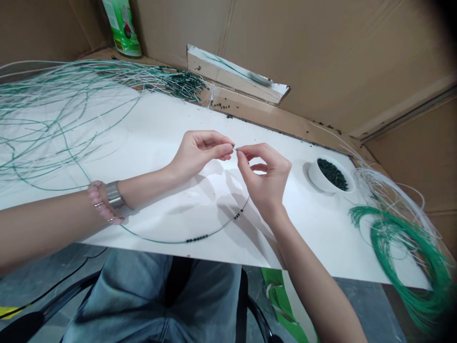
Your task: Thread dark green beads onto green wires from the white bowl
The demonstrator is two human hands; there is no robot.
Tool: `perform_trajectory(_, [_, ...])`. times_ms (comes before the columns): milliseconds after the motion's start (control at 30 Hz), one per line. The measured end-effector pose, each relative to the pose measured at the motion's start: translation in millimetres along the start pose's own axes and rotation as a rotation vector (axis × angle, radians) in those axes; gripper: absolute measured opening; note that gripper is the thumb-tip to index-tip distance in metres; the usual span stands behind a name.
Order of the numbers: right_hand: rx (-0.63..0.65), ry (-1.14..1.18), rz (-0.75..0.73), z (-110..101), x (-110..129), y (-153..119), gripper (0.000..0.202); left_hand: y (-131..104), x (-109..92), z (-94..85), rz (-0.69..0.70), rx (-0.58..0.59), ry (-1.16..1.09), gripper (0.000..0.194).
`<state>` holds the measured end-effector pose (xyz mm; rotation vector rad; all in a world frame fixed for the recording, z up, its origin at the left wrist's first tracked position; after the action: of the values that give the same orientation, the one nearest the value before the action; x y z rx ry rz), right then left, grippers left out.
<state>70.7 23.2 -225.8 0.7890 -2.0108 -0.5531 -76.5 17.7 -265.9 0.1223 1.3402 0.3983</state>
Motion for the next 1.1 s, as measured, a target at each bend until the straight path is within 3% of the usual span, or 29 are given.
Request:
perform_trajectory(467, [0.011, -0.078, -0.026, 1, -2, 0, 0.010, -2, -13, 3.7, 0.093, 0.024, 0.098, 0.011])
perform_trajectory(800, [-0.045, -0.352, -0.244, 1, 9, -2, 0.016, -6, -13, 2.3, 0.157, 0.055, 0.151, 0.008])
perform_trajectory(1100, [0.002, -0.313, -0.176, 1, 9, -1, 0.015, -6, -14, 3.9, 0.180, 0.066, 0.172, 0.011])
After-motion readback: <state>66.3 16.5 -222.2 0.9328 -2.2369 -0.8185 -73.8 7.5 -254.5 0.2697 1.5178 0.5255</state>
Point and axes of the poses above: each hand's wrist, its own y-axis towards the middle knuckle, its own z-axis out of the palm, x = y × z, the point moved 5 cm from there along y, towards the middle knuckle, and after that the axes turned 5 degrees about -y, right-handed, at the moved point
